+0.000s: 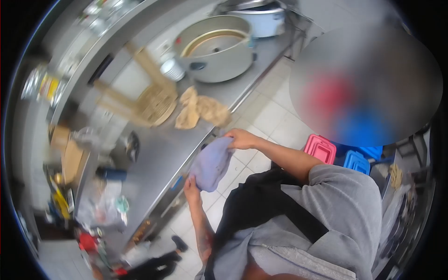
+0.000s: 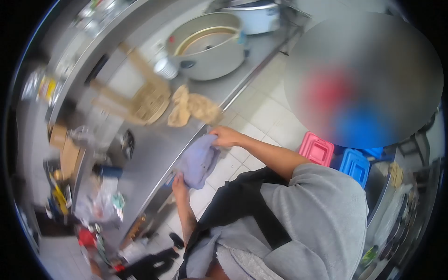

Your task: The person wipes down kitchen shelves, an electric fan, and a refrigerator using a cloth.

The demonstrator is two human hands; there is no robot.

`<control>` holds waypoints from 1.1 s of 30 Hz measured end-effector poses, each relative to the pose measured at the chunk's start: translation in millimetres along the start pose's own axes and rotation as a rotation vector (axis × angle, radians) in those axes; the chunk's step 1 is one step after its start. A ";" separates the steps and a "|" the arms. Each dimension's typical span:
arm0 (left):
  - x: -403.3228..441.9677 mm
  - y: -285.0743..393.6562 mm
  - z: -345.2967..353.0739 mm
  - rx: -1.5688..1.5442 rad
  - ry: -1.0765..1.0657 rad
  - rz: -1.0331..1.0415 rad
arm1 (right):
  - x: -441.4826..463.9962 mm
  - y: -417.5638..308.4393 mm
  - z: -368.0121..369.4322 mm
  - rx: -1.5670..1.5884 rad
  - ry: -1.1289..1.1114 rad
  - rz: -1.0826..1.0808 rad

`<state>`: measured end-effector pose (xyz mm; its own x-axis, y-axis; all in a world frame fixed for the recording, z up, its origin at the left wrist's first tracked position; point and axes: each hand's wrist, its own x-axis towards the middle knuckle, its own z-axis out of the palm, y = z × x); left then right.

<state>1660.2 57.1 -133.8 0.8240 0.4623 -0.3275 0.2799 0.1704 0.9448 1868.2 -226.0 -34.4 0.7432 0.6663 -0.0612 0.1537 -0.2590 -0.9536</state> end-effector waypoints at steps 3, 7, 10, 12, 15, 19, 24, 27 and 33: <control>20.8 -21.5 64.5 0.378 -0.028 -0.045 | -18.3 21.3 -88.6 -0.069 -0.082 0.024; 20.3 32.9 240.2 0.317 -0.470 -0.232 | -43.5 79.6 -148.6 -0.254 0.118 0.033; 46.8 36.3 360.4 0.523 -0.762 -0.132 | -77.1 85.8 -208.2 -0.256 0.205 0.042; 62.3 48.1 426.0 0.454 -0.916 -0.047 | -103.9 79.0 -259.9 -0.192 0.239 0.071; 70.5 63.0 524.0 0.248 -1.103 0.160 | -133.2 98.2 -324.4 0.048 0.434 0.049; 79.4 65.7 632.6 0.337 -1.220 0.136 | -203.2 84.8 -407.5 0.500 0.598 0.201; 89.7 88.4 755.8 0.466 -1.526 0.031 | -267.2 99.4 -456.9 0.068 0.732 0.376; 113.1 101.1 832.6 0.540 -1.810 0.487 | -274.0 130.3 -491.7 0.157 0.746 0.383; 170.2 130.3 980.7 0.131 -2.109 -0.369 | -304.9 80.6 -584.6 -0.361 0.991 0.732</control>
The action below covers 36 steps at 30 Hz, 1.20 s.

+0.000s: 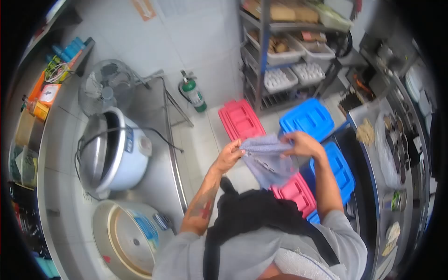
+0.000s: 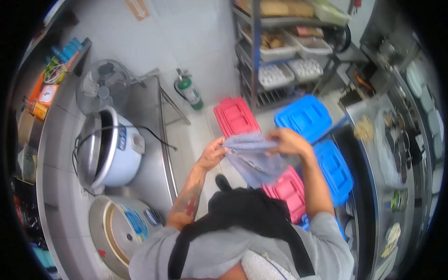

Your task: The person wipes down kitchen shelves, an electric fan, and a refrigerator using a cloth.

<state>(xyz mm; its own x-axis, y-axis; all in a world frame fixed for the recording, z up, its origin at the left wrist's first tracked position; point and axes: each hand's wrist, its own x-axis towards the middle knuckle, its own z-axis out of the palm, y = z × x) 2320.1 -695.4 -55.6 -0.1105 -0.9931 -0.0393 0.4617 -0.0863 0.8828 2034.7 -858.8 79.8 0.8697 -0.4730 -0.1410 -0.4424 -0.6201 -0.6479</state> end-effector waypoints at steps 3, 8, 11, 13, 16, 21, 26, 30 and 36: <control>17.0 68.3 -41.6 0.071 0.076 0.054 | 23.7 6.4 -19.0 -0.108 0.124 0.132; 63.8 93.5 -136.0 0.301 0.018 0.171 | 89.4 18.2 -39.1 0.243 0.196 0.273; 73.9 175.3 -155.2 0.366 0.036 0.054 | 143.8 -8.4 -87.6 0.293 -0.010 0.315; 89.2 221.2 -152.3 0.277 0.009 0.093 | 185.1 -24.4 -118.1 0.115 0.190 0.135; 135.6 259.6 -150.3 0.250 0.260 0.550 | 257.0 -14.5 -129.4 0.983 0.563 -0.156; 201.7 234.5 -245.5 1.419 0.408 0.264 | 393.7 50.8 -60.7 0.077 0.381 -0.087; 170.3 322.3 -301.5 1.028 0.514 0.146 | 452.5 12.9 -109.4 -0.138 0.368 -0.073; 202.6 305.9 -309.8 0.105 0.809 0.726 | 525.0 -66.9 -139.9 -0.125 0.460 -0.250; 272.6 394.6 -330.8 -0.682 0.580 0.663 | 582.8 -152.8 -140.0 0.033 0.265 -0.635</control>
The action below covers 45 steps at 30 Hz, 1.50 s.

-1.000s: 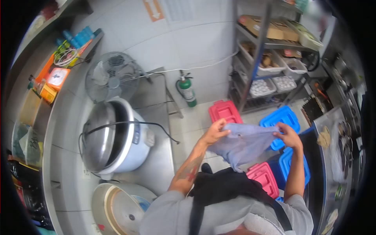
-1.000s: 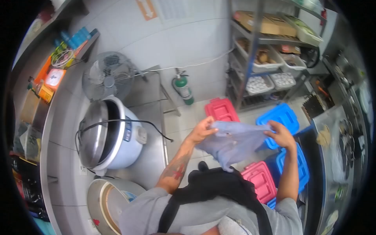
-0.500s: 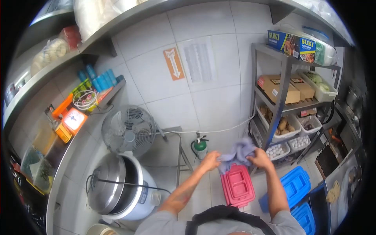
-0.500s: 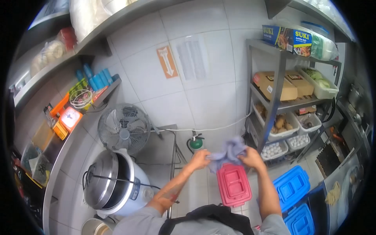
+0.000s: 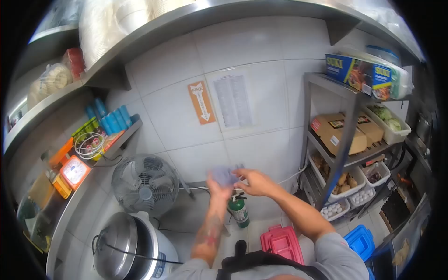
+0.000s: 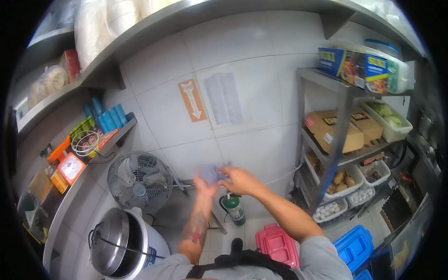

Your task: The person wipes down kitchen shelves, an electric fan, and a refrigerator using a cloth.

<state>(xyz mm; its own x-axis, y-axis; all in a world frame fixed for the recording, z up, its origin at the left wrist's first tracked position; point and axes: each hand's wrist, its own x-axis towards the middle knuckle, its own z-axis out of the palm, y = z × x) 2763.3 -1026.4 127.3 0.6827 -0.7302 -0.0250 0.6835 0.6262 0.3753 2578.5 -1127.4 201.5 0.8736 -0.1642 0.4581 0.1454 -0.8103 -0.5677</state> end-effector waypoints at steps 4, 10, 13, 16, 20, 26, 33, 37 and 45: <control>134.7 175.7 117.8 0.469 -0.078 0.827 | 50.9 25.9 -66.0 -0.053 0.043 0.010; 322.6 431.6 332.2 1.511 0.701 1.958 | 180.2 47.0 -164.7 -0.328 0.227 0.075; 369.0 310.0 366.3 1.457 0.384 2.236 | 233.3 44.9 -173.3 -0.265 0.309 0.036; 385.3 114.6 400.8 1.500 -0.458 2.366 | 284.3 35.7 -188.2 -0.277 0.638 -0.130; 359.3 -15.2 396.3 1.478 -0.976 1.880 | 343.0 53.0 -226.9 -0.179 1.287 -0.144; 345.3 111.5 402.4 1.932 -1.620 1.150 | 385.4 146.5 -261.5 -0.898 0.909 -0.510; 186.6 430.0 412.1 2.224 -0.218 2.221 | 572.6 93.8 -202.4 -0.960 1.540 -0.215; 153.2 619.8 409.3 2.426 0.651 2.091 | 641.1 -36.0 38.4 -0.653 0.664 -1.014; 145.9 672.3 394.5 2.435 0.735 2.035 | 738.0 -72.4 22.7 -0.513 0.970 -0.783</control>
<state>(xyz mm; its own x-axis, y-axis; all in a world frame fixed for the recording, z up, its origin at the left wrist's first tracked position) 3220.4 -819.8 741.5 0.0156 -0.1842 0.9828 -0.3809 -0.9099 -0.1645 3223.2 -1177.1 565.2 -0.0677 0.2794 0.9578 0.0757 -0.9558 0.2842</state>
